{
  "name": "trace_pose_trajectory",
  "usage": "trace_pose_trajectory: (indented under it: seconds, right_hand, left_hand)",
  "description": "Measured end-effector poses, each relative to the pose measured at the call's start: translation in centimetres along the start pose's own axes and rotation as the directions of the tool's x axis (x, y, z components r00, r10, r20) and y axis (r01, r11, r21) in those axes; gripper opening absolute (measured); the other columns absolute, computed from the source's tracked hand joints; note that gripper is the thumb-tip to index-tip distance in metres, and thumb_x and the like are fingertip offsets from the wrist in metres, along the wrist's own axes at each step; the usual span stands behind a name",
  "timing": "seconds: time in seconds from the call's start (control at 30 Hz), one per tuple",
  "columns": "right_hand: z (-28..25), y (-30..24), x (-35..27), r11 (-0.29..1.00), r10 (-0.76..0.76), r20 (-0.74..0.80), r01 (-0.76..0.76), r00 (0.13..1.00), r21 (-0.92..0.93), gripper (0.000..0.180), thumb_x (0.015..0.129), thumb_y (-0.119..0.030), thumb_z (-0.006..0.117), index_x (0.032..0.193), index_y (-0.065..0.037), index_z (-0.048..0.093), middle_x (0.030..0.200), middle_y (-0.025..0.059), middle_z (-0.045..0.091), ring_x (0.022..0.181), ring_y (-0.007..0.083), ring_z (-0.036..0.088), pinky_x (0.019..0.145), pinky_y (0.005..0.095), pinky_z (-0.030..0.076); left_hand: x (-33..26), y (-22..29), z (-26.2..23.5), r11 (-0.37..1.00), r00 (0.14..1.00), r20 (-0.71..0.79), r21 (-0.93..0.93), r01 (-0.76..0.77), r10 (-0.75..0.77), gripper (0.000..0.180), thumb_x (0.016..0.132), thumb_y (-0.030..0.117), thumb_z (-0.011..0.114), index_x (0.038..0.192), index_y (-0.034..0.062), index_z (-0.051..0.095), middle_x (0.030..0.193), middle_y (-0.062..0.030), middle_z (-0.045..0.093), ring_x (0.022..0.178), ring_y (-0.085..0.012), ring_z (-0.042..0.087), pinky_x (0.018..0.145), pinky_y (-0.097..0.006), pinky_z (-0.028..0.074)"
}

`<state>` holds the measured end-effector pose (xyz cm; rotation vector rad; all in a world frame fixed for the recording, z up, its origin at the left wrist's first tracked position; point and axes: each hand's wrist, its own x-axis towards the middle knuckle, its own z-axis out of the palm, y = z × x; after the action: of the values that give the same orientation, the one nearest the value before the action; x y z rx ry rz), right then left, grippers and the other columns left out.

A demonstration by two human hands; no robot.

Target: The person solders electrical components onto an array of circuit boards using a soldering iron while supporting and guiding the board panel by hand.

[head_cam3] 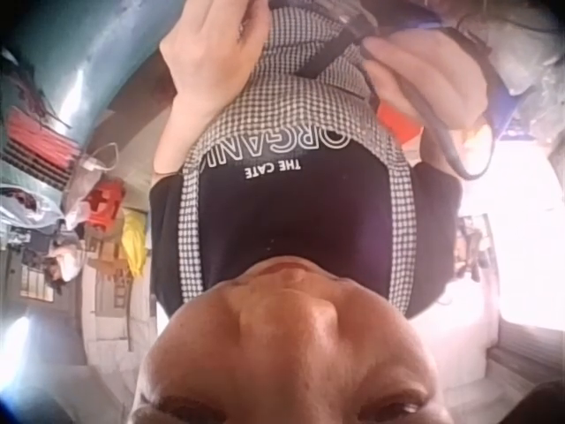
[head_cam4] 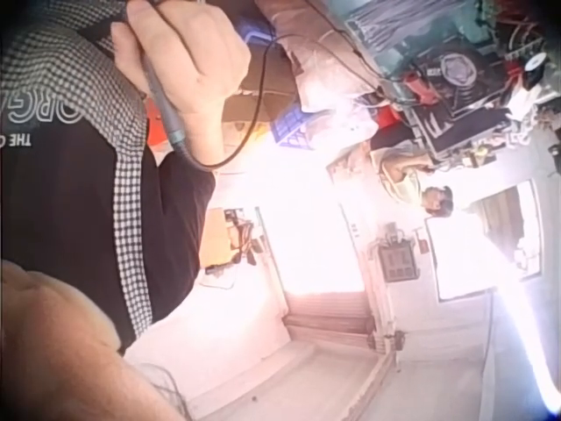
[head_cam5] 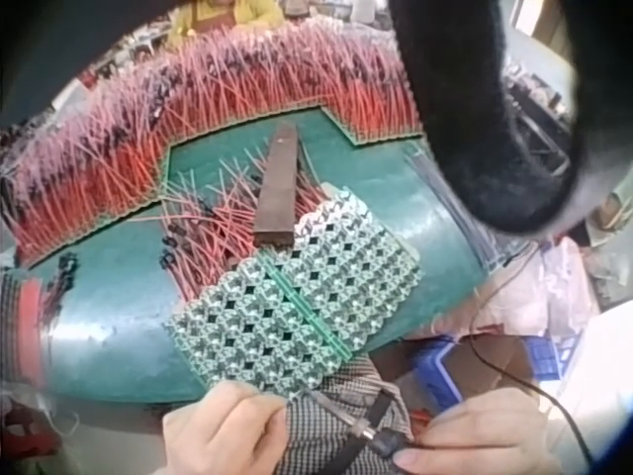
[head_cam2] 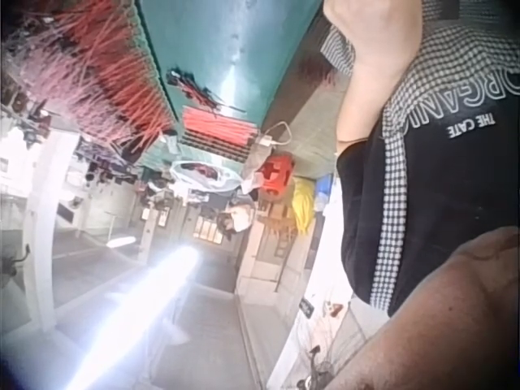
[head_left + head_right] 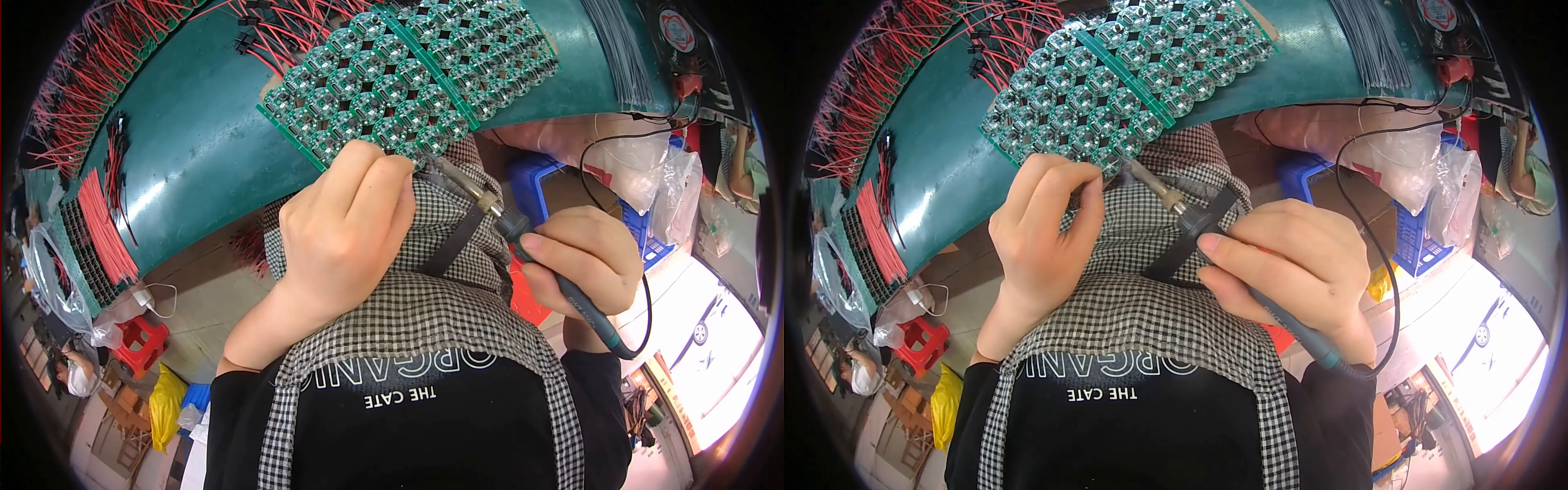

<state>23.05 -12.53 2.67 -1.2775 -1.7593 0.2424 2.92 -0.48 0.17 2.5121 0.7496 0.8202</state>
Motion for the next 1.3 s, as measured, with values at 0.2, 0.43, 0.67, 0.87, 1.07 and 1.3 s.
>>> trace_pose_trajectory:
  seconds: [0.2, 0.43, 0.67, 0.87, 1.07, 1.3]
  right_hand:
    - [-0.1, -0.4, 0.1, 0.999, 0.017, 0.038, -0.015, 0.999, -0.046, 0.024, 0.062, -0.006, 0.080, 0.084, -0.003, 0.071, 0.070, 0.0058, 0.060, 0.054, 0.0188, 0.059, 0.046, 0.0278, 0.048]
    - [-0.8, -1.4, 0.2, 0.997, 0.049, 0.012, -0.048, 0.999, -0.068, 0.019, 0.063, -0.004, 0.075, 0.081, 0.000, 0.070, 0.066, 0.0062, 0.060, 0.052, 0.0194, 0.060, 0.045, 0.0275, 0.049]
    - [-0.2, -0.9, 0.0, 0.999, 0.022, 0.015, -0.021, 1.000, -0.040, 0.018, 0.064, -0.003, 0.074, 0.081, 0.001, 0.069, 0.067, 0.0070, 0.061, 0.054, 0.0197, 0.061, 0.046, 0.0280, 0.050]
    - [0.0, -0.9, 0.0, 0.998, 0.016, 0.014, -0.015, 1.000, -0.069, 0.018, 0.065, -0.004, 0.076, 0.081, 0.000, 0.069, 0.068, 0.0066, 0.062, 0.055, 0.0192, 0.061, 0.047, 0.0272, 0.050]
    - [0.3, -1.1, -0.5, 0.992, -0.044, 0.052, 0.050, 0.998, -0.120, 0.019, 0.067, -0.009, 0.078, 0.083, -0.002, 0.069, 0.072, 0.0056, 0.061, 0.057, 0.0191, 0.061, 0.047, 0.0275, 0.050]
    - [1.5, -1.6, -2.0, 0.927, -0.205, 0.120, 0.232, 0.971, -0.294, 0.023, 0.064, -0.011, 0.078, 0.085, -0.003, 0.072, 0.079, 0.0072, 0.059, 0.066, 0.0181, 0.062, 0.051, 0.0255, 0.051]
  left_hand:
    - [0.1, 0.5, 0.0, 0.999, 0.999, 0.022, 0.010, 0.039, -0.039, 0.015, 0.074, 0.000, 0.069, 0.084, 0.0054, 0.059, 0.079, -0.0047, 0.055, 0.052, -0.0178, 0.055, 0.045, -0.029, 0.045]
    - [-0.3, 0.8, -1.0, 0.996, 0.996, 0.046, -0.040, 0.084, -0.082, 0.018, 0.074, -0.003, 0.068, 0.088, 0.0037, 0.060, 0.079, -0.0062, 0.055, 0.055, -0.0195, 0.056, 0.048, -0.030, 0.047]
    - [-0.5, 0.7, -0.2, 0.993, 0.996, 0.019, -0.083, 0.088, -0.087, 0.018, 0.072, -0.011, 0.067, 0.085, 0.0014, 0.061, 0.076, -0.0053, 0.058, 0.056, -0.0125, 0.051, 0.048, -0.024, 0.040]
    - [-0.5, 0.7, -0.1, 0.996, 0.998, 0.010, -0.052, 0.070, -0.070, 0.017, 0.073, -0.010, 0.067, 0.085, 0.0011, 0.061, 0.076, -0.0065, 0.058, 0.058, -0.0164, 0.053, 0.050, -0.026, 0.043]
    - [-0.4, 0.7, -0.2, 0.993, 0.995, 0.047, -0.073, 0.094, -0.091, 0.018, 0.073, -0.010, 0.067, 0.085, 0.0012, 0.061, 0.075, -0.0062, 0.057, 0.057, -0.0160, 0.053, 0.049, -0.026, 0.042]
    - [-0.6, 0.3, 0.0, 1.000, 0.999, 0.036, 0.009, 0.021, -0.022, 0.017, 0.074, -0.002, 0.069, 0.088, 0.0044, 0.060, 0.078, -0.0058, 0.054, 0.055, -0.0193, 0.057, 0.047, -0.030, 0.047]
